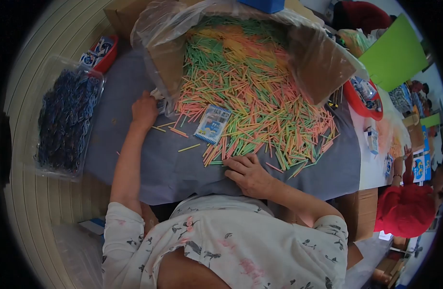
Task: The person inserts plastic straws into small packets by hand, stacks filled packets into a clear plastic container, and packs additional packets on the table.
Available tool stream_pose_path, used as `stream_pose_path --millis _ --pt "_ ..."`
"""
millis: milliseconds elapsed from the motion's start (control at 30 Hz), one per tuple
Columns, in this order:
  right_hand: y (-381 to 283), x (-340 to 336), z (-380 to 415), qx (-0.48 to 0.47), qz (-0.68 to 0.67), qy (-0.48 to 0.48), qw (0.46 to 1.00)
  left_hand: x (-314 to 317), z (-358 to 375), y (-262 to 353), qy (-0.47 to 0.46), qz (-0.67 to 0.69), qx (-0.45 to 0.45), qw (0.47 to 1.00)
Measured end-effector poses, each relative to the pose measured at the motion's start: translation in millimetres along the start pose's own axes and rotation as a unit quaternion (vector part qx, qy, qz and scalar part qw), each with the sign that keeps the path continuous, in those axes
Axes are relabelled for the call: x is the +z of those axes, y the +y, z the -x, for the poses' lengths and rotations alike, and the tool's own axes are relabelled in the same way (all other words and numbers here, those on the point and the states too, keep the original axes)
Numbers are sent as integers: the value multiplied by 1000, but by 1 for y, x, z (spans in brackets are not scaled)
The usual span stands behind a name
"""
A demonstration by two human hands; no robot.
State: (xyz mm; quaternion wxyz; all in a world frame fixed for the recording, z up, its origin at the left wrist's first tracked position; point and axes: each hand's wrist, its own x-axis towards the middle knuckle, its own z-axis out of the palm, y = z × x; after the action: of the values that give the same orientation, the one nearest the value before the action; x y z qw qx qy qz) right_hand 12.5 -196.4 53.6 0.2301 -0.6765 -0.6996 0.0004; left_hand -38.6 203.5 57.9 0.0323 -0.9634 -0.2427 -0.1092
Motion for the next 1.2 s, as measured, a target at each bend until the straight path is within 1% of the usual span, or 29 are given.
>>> stream_pose_path --millis 67,133,167,233,300,367,400,433,467,500,567,600,633,667,700,733,767,800,833,867,900,933,967,1000,1033,1067,1100,1133,1200 --pt "2 -10 -4 8 4 2 1000 0 0 2 14 -5 11 1000" --pt "9 -43 -25 -38 -40 -39 998 -9 6 2 17 12 -10 1000" --pt "16 -55 -42 -28 6 48 998 -11 13 2 13 10 -12 1000" --pt "47 -96 -81 -21 55 123 991 -19 24 5 133 133 -33 982" --pt "103 -110 -110 42 73 179 980 -49 44 34 177 169 -24 969" --pt "170 -106 -140 82 98 196 972 -69 63 75 96 309 38 946" --pt "190 -103 -150 73 92 192 974 -78 60 96 99 306 27 947" --pt "207 -99 -160 46 124 228 965 -87 56 114 152 297 43 942" --pt "217 -96 -173 20 154 265 952 -92 51 119 205 286 60 934" --pt "206 -101 -179 14 147 268 952 -87 45 112 207 278 55 936" --pt "157 -127 -169 -17 266 287 920 -72 22 99 270 386 -112 875" --pt "146 -135 -158 -24 276 314 908 -74 10 99 270 389 -104 875" --pt "141 -141 -145 -31 288 338 895 -80 -3 99 304 391 -105 862" --pt "143 -146 -127 -4 337 353 873 -82 -14 99 337 394 -109 848" --pt "146 -154 -107 21 383 364 849 -69 -26 90 335 402 -105 846" --pt "149 -161 -91 25 388 359 849 -46 -36 71 272 420 -75 863" --pt "149 -169 -75 78 445 361 816 -31 -41 58 206 435 -44 875" --pt "150 -177 -62 130 501 362 775 -31 -42 54 202 442 -42 873" --pt "150 -184 -53 132 505 358 774 -34 -43 50 202 489 -55 847" --pt "151 -191 -47 164 551 362 734 -35 -43 45 202 532 -70 819" --pt "154 -196 -42 193 593 367 691 -29 -45 37 202 533 -72 818" --pt "161 -200 -38 190 592 366 692 -21 -48 29 187 576 -85 791" --pt "172 -204 -36 212 513 440 706 -14 -51 22 171 617 -97 762" --pt "183 -208 -31 233 428 508 710 -13 -53 19 169 619 -96 761" --pt "198 -209 -24 234 432 507 708 -13 -55 18 184 625 -91 753" --pt "216 -208 -15 293 299 551 722 -13 -57 19 199 632 -87 744" --pt "220 -208 -14 345 157 582 720 -13 -58 20 198 634 -87 743" --pt "218 -208 -10 346 157 580 720 -15 -58 20 199 642 -90 735" --pt "211 -207 -5 290 10 578 763 -15 -60 13 198 650 -95 727"
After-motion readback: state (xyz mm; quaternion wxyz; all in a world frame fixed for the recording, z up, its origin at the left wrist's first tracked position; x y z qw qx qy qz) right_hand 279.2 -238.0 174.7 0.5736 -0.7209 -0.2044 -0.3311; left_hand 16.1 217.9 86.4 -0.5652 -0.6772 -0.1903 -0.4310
